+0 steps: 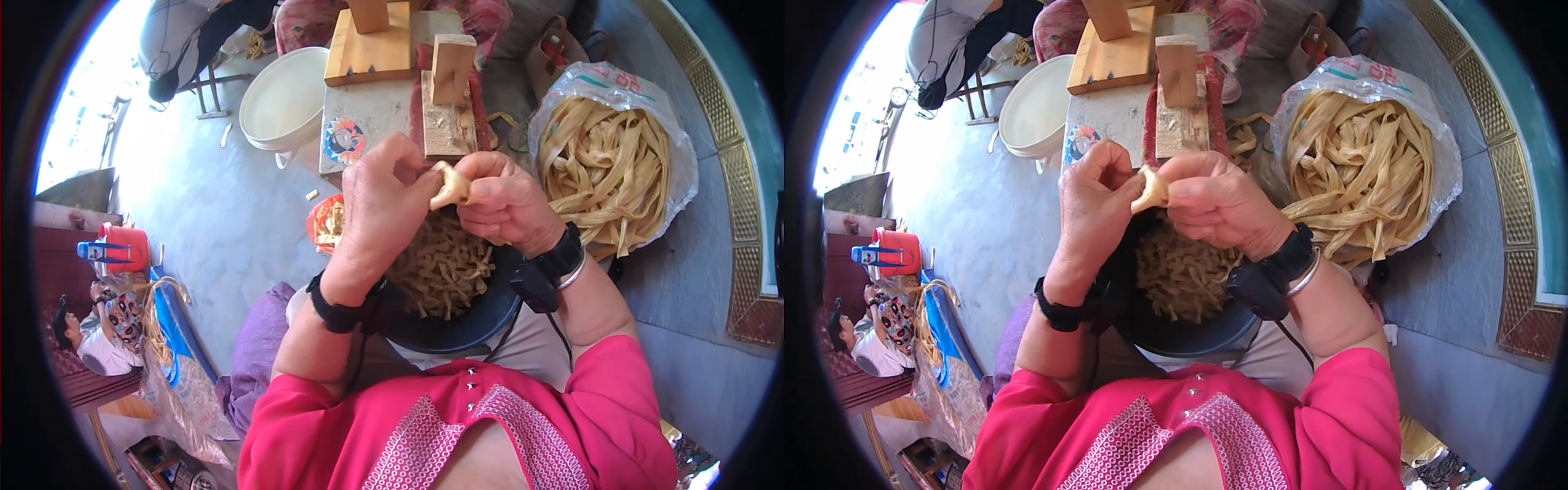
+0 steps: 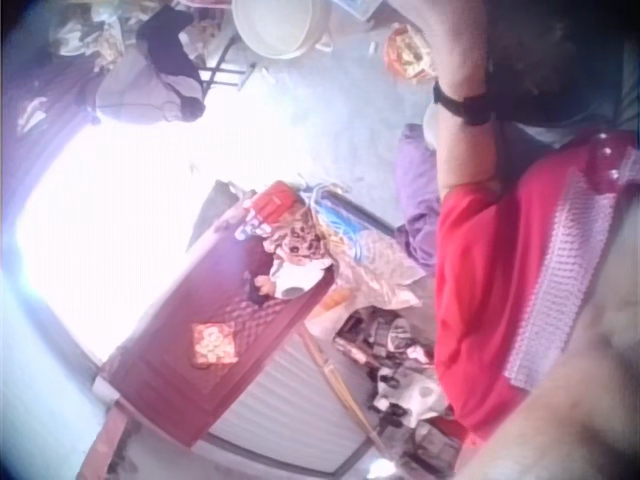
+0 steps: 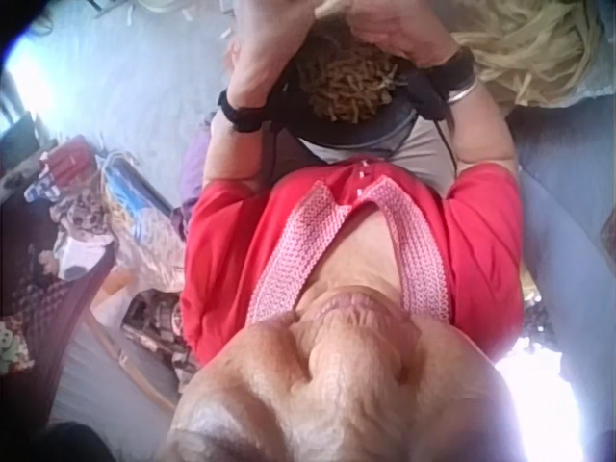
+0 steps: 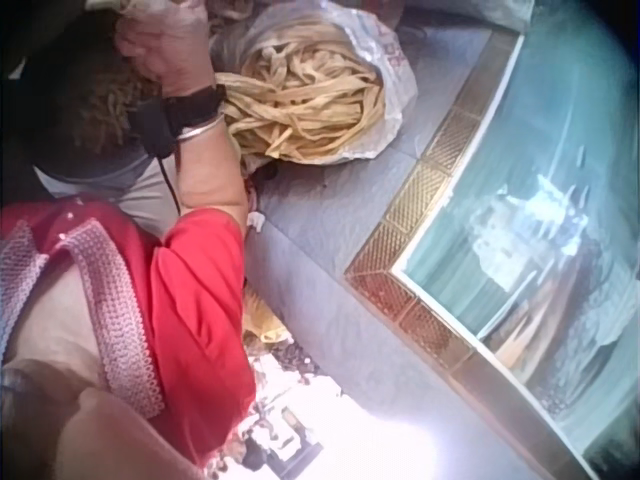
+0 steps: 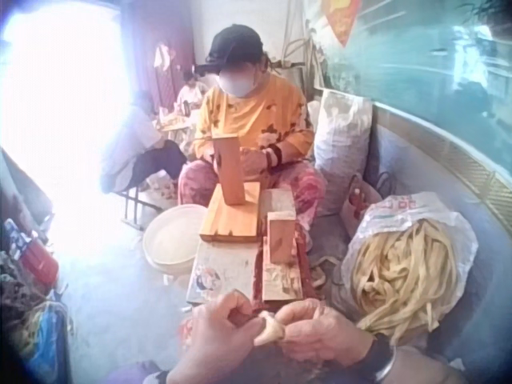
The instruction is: The person ties strips of dried bean curd into knots by hand, placing each knotted strip into a black pot and reaching for new strips from a nearby plastic bag.
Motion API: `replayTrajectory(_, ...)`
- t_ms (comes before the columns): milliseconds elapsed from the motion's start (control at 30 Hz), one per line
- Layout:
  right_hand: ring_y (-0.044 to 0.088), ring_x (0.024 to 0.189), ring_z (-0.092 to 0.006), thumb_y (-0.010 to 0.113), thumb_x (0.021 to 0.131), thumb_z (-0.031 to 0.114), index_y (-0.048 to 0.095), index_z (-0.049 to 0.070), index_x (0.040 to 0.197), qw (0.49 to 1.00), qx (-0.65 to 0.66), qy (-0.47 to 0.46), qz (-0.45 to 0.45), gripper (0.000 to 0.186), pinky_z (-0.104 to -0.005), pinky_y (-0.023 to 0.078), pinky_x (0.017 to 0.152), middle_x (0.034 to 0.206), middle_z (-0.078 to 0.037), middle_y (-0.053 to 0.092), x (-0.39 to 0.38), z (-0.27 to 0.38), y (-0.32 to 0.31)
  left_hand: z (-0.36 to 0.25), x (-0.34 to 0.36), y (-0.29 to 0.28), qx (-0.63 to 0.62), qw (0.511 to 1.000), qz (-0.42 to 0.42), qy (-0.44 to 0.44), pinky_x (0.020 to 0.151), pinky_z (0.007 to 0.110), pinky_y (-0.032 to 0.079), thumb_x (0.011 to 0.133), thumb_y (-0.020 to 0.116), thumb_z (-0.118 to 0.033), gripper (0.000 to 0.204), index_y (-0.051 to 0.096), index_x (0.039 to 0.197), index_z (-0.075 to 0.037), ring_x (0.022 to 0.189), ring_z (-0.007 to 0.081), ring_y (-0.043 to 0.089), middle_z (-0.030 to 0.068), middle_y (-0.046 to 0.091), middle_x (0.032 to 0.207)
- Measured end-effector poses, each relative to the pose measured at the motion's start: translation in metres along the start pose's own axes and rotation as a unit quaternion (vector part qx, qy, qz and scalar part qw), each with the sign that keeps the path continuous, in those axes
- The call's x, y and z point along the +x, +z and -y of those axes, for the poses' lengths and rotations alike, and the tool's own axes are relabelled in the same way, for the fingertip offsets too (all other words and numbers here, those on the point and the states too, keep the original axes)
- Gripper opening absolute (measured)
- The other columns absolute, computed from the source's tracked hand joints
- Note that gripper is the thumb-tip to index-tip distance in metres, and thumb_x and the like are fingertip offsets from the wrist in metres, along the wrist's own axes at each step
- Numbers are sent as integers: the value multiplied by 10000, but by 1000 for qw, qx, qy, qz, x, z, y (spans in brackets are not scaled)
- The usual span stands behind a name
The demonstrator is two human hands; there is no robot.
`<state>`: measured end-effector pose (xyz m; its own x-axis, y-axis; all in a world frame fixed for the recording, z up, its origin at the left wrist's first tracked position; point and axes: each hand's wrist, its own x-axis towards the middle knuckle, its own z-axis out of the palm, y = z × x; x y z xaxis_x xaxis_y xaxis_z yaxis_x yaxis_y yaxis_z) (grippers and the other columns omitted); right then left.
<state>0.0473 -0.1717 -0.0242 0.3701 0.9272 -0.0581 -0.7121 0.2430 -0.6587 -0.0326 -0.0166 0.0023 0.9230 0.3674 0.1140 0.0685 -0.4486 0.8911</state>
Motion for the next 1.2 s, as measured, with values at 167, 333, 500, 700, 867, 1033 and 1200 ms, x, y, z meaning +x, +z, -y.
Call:
replayTrajectory(167,318,444,-13,579,854,105,626,73,958,994,-10,-63,-92,118,-169,259,389,579,67,428,4,-5,3,7,3,3,32,982,-37,180,514,341,435,694,628,-65,102,551,690,3,519,299,538,155,534,569)
replayTrajectory(333,336,474,6,584,844,145,625,44,925,958,-247,-75,-127,135,-162,249,421,640,66,525,5,-1,2,6,4,-12,91,981,141,102,475,322,412,753,665,-195,256,552,679,22,486,267,530,148,537,570)
replayTrajectory(500,402,522,1,613,825,134,644,25,848,926,-347,-99,-109,115,-158,286,457,657,46,560,-11,30,0,8,8,-29,-326,909,250,-70,384,208,312,854,574,-180,303,571,604,-8,400,74,427,15,505,506)
replayTrajectory(700,390,485,-5,638,815,150,616,17,754,894,-406,-141,-126,148,-158,258,424,571,54,476,-22,37,-7,21,14,-40,-306,890,335,-50,448,247,374,842,568,-213,301,592,630,-1,447,121,485,52,533,527)
replayTrajectory(867,394,573,-5,629,801,66,622,9,717,873,-454,-97,-148,102,-182,298,496,612,61,490,-19,32,-6,8,6,-17,79,977,180,80,628,351,450,789,621,-297,297,607,866,-10,672,256,589,121,596,684)
replayTrajectory(1033,396,552,-17,617,798,56,605,-13,701,841,-522,-52,-134,120,-216,319,476,581,55,477,-15,38,-10,8,11,-8,132,945,275,118,566,362,426,838,560,-175,158,541,829,-19,567,276,542,132,524,603)
replayTrajectory(1200,420,528,-59,569,810,121,581,-24,738,762,-584,-202,-194,162,-260,358,488,530,-25,475,16,40,-41,22,44,2,171,967,144,123,567,350,438,841,557,-208,164,584,872,-49,544,240,556,128,535,597)
